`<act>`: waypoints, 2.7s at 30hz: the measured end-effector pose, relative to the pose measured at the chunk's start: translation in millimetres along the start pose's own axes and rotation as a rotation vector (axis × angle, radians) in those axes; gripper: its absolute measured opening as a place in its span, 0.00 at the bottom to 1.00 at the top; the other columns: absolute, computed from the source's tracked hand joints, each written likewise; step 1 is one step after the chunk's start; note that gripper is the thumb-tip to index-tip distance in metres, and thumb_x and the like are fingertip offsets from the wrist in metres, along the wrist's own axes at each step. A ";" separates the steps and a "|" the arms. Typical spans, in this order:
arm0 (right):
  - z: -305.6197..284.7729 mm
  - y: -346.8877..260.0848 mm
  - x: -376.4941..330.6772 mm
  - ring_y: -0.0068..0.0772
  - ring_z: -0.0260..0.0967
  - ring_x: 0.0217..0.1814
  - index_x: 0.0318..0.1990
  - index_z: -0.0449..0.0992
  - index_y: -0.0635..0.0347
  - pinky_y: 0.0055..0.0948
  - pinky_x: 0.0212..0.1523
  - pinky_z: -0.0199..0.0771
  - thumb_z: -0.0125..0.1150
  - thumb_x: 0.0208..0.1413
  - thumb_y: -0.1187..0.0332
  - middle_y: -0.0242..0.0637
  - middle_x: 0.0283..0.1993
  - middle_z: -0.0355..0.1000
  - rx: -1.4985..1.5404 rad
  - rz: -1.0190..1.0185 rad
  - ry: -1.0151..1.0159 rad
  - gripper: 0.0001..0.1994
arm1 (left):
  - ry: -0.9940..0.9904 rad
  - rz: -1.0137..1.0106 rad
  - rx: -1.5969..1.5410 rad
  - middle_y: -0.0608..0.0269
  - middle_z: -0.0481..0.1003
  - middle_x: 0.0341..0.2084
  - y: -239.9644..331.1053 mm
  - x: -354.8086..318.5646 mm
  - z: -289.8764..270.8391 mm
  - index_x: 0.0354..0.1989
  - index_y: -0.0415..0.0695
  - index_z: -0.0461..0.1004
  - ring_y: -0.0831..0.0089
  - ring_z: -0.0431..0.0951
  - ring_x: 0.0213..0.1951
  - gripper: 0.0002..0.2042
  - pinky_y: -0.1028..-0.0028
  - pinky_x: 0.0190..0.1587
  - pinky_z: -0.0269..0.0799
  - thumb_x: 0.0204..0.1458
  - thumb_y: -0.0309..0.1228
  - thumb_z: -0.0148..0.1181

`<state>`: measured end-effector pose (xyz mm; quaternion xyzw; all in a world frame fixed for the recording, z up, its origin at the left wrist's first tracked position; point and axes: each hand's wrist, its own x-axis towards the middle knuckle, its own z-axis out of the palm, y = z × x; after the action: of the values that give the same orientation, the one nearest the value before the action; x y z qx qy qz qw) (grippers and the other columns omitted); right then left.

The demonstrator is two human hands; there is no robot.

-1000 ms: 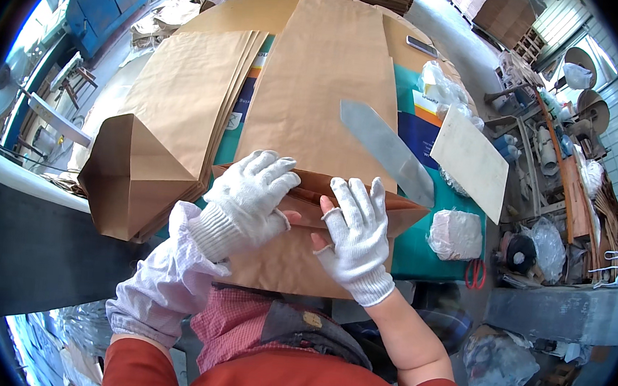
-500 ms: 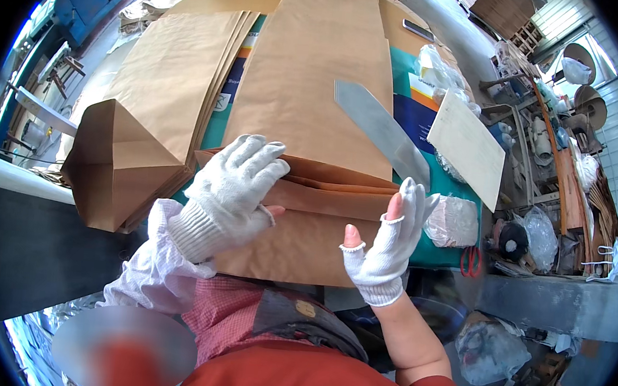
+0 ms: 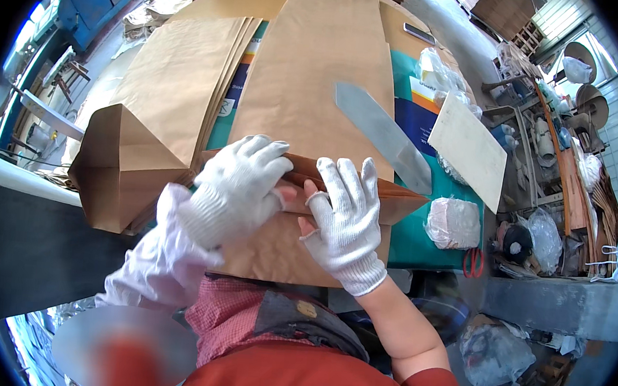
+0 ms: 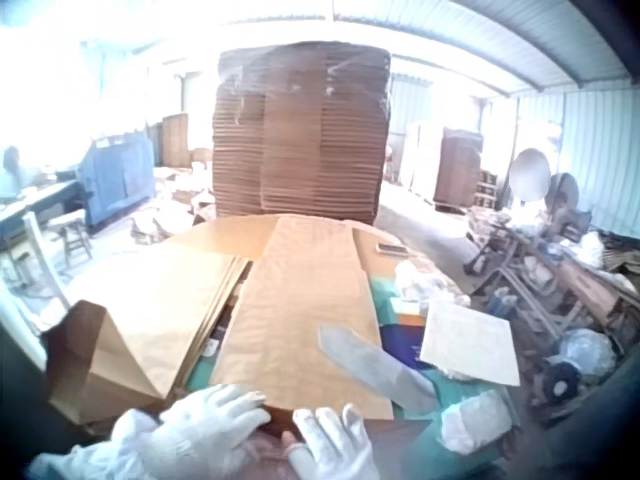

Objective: The person folds flat brown paper sheets into paper bags using a grey plastic template. They repeatedly fold the bottom edges, press the creases with the template, and stack the finished bags on the left side of the table.

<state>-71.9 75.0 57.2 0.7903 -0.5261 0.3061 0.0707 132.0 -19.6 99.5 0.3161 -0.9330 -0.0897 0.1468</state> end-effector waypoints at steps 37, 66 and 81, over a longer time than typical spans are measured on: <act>31.7 118.2 -113.5 0.57 0.58 0.77 0.69 0.68 0.64 0.49 0.79 0.51 0.67 0.54 0.63 0.51 0.74 0.63 0.420 0.308 -0.168 0.34 | -0.587 0.305 0.175 0.54 0.69 0.65 64.8 48.8 170.2 0.67 0.43 0.70 0.60 0.64 0.69 0.33 0.58 0.73 0.54 0.54 0.49 0.60; 80.7 84.2 -37.2 0.60 0.55 0.76 0.61 0.73 0.72 0.53 0.79 0.46 0.69 0.51 0.45 0.57 0.71 0.64 -0.071 0.156 -0.283 0.39 | 0.009 -0.225 -0.814 0.46 0.66 0.70 -94.1 -98.6 107.1 0.70 0.37 0.65 0.50 0.60 0.74 0.39 0.58 0.76 0.51 0.68 0.62 0.35; 91.7 100.9 -45.8 0.59 0.60 0.73 0.61 0.73 0.69 0.55 0.78 0.50 0.68 0.55 0.49 0.55 0.69 0.67 -0.027 0.093 -0.217 0.34 | -0.148 -0.280 0.174 0.43 0.59 0.71 -22.0 -70.7 111.6 0.68 0.40 0.64 0.43 0.55 0.73 0.46 0.52 0.76 0.49 0.42 0.54 0.72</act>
<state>-134.5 27.3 -63.2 0.7924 -0.5709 0.2146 0.0096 161.0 15.1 -26.6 0.4472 -0.8922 -0.0511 0.0359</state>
